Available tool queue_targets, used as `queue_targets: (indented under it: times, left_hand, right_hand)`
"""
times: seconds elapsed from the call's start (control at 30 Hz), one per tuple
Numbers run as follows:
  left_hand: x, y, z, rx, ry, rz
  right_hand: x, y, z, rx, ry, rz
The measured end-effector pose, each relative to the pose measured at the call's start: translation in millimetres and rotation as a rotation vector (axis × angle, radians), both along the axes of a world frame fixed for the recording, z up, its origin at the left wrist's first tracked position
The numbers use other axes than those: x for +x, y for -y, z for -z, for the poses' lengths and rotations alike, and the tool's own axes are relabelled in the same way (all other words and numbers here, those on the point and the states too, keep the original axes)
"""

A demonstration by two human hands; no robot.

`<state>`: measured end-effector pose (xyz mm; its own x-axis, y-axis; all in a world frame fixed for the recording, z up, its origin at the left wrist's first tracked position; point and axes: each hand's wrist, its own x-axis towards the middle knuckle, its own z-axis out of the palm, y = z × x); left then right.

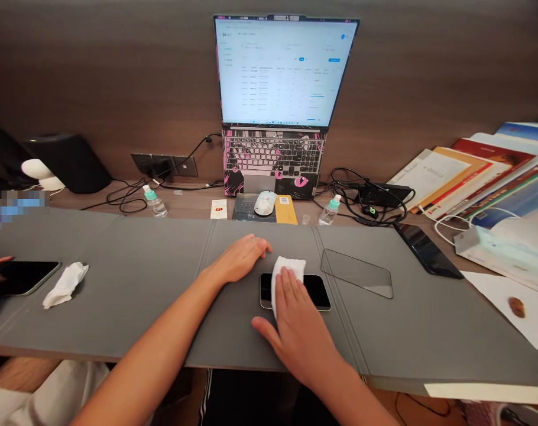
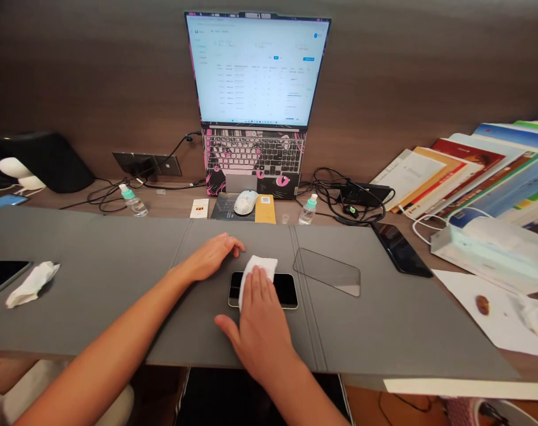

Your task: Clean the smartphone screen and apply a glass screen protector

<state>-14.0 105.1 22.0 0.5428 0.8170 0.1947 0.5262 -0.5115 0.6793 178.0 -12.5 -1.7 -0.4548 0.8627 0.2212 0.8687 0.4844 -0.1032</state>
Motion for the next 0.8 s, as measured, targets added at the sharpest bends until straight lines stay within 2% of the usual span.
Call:
queue_targets:
  times: [0.13, 0.23, 0.33, 0.43, 0.63, 0.8]
  left_hand:
    - [-0.6, -0.8, 1.0, -0.017, -0.008, -0.011]
    - [-1.2, -1.3, 1.7, -0.035, 0.006, -0.030]
    - [-1.7, -1.7, 4.7, -0.040, 0.024, -0.038]
    - [-1.9, -1.7, 8.7, -0.037, 0.034, -0.039]
    - [-1.0, 0.5, 5.0, -0.013, 0.012, -0.042]
    - [-0.4, 1.3, 3.2, -0.018, -0.002, -0.031]
  right_hand:
    - [-18.4, -3.8, -9.4, -0.082, 0.001, -0.074]
    - [-19.6, -3.9, -14.2, -0.120, -0.013, -0.122]
    - [-6.8, 2.4, -19.3, -0.133, 0.004, -0.223]
    - [20.4, 12.2, -22.7, -0.094, 0.087, -0.287]
    - [75.3, 25.7, -17.2, 0.021, 0.181, -0.166]
    - [86.6, 28.7, -11.0, 0.042, 0.164, -0.110]
